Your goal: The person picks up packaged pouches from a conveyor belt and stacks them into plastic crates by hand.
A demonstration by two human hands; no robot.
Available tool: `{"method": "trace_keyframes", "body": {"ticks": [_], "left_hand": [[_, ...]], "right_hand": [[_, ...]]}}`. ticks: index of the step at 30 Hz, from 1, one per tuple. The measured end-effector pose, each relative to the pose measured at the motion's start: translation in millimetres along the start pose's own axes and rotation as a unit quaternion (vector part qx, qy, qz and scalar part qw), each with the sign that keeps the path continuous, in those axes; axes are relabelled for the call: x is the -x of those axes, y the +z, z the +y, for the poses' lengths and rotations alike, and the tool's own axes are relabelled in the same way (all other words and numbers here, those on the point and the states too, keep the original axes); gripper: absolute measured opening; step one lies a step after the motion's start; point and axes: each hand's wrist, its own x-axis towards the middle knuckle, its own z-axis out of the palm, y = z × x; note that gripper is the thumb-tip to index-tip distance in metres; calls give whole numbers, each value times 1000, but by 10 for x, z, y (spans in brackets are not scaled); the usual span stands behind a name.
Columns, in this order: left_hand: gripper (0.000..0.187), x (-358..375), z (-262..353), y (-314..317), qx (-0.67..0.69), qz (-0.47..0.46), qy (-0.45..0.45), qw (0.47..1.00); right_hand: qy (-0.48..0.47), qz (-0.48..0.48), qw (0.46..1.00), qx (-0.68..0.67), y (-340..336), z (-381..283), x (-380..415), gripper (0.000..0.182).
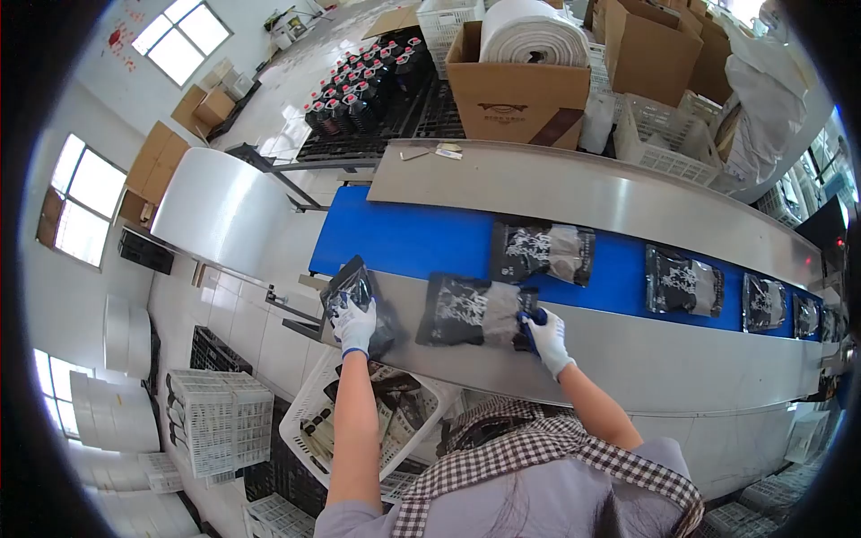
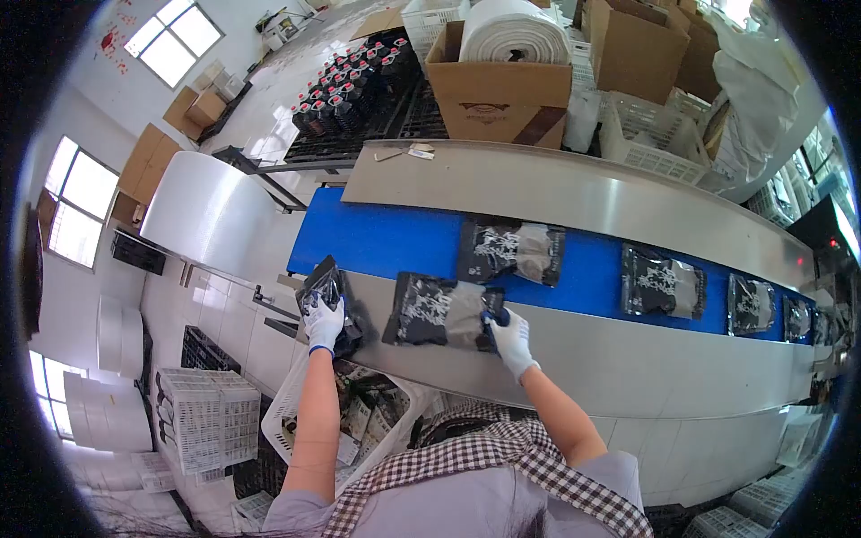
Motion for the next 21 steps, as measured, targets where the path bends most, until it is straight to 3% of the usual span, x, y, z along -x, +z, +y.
{"method": "trace_keyframes", "body": {"ticks": [2, 7, 9, 11, 12, 15, 17, 18, 21], "left_hand": [[71, 43, -42, -102, -12, -11, 17, 1000], [52, -350, -419, 253, 6, 88, 121, 989], [54, -261, -379, 172, -41, 97, 101, 989], [46, -193, -364, 186, -39, 147, 107, 982], [46, -166, -361, 174, -29, 156, 121, 980], [53, -31, -337, 161, -42, 126, 127, 983], [58, 63, -306, 172, -40, 111, 145, 982], [58, 132, -252, 145, -32, 101, 143, 984], [58, 306, -96, 50, -14, 87, 143, 986]], "right_hand": [[-46, 5, 999, 3, 427, 25, -301, 15], [-101, -1, 991, 85, 1303, -620, -1059, 22], [-39, -40, 997, 56, 1622, -731, -1364, 25], [-63, 10, 995, 73, 1825, -748, -1551, 26], [-46, -6, 999, 18, 1895, -742, -1653, 26], [-49, 1, 999, -2, 1875, -650, -1815, 25], [-56, -33, 995, 70, 1589, -758, -1714, 26], [-19, -69, 997, 10, 1530, -642, -1692, 37], [-181, 31, 969, 163, 1171, -623, -1028, 63]]}}
